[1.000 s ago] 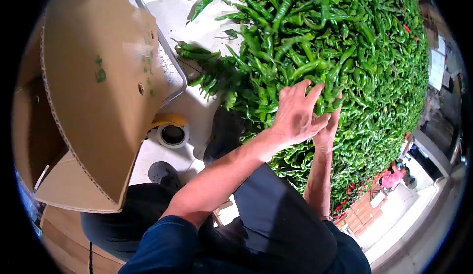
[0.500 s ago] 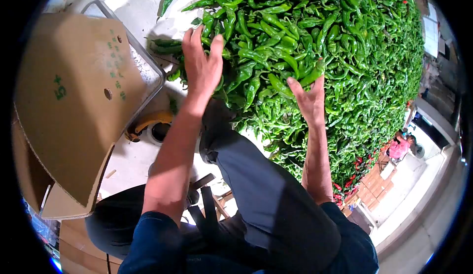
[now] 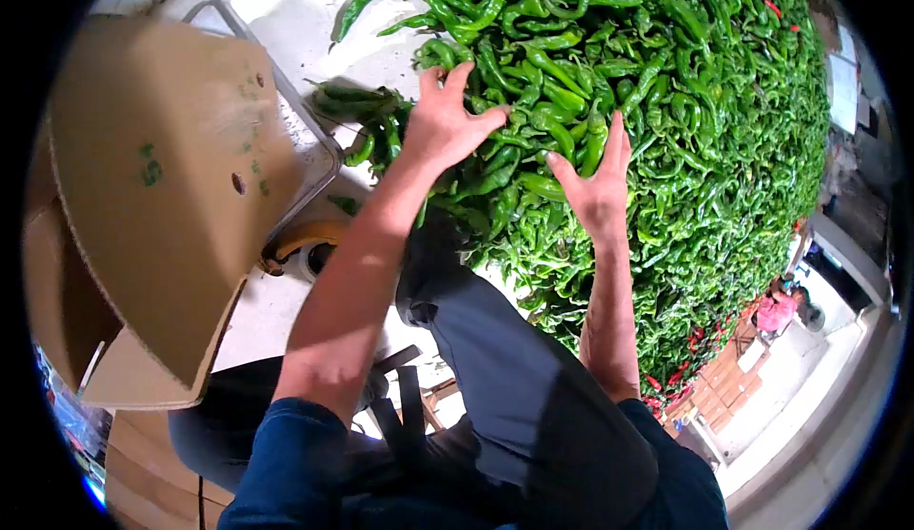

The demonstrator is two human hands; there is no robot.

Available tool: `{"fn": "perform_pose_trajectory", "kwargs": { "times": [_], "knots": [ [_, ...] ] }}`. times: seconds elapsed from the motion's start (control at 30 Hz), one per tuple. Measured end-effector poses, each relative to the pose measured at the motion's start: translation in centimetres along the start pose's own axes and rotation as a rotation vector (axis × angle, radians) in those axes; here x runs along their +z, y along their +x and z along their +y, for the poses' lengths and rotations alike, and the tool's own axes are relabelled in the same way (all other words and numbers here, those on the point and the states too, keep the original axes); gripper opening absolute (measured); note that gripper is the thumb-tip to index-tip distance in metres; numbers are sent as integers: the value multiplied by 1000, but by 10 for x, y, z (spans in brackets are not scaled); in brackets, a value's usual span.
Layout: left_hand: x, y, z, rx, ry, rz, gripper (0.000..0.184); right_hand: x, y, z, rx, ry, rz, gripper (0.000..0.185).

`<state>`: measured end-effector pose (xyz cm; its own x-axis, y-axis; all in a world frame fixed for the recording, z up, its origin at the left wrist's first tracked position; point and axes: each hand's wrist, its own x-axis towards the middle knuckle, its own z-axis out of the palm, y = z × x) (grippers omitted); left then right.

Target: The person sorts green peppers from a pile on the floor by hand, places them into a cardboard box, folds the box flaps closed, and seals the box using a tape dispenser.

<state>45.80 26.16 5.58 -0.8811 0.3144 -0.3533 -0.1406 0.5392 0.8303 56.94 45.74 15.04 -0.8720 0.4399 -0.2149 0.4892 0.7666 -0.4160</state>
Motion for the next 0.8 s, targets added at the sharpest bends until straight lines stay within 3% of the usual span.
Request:
{"fn": "perform_pose_trajectory", "kwargs": {
  "times": [0.03, 0.1, 0.17, 0.33, 0.43, 0.5, 0.67, 0.8],
  "knots": [
    [2, -1, 7, 21, 69, 50, 101, 1, -2, 0, 9, 20, -4, 122],
    [0, 2, 20, -117, -180, -28, 100, 0, -7, -4, 13, 32, -45, 123],
    [6, 9, 21, -157, -164, -175, 109, -5, -3, -8, 72, 48, -119, 128],
    [-3, 11, 10, -71, -1022, -516, 109, -11, 29, -11, 207, 32, -265, 138],
    [14, -4, 15, -28, -427, -279, 114, -4, 23, 0, 38, 91, -165, 139],
    [9, -17, 26, 4, -493, -366, 118, -7, 18, -3, 22, 120, -146, 135],
    [40, -3, 19, -14, -640, -213, 113, -21, 39, -26, -24, -299, -293, 130],
    [33, 8, 23, -16, -489, -257, 105, -30, 61, -46, -28, -445, -412, 128]
  ]
}}
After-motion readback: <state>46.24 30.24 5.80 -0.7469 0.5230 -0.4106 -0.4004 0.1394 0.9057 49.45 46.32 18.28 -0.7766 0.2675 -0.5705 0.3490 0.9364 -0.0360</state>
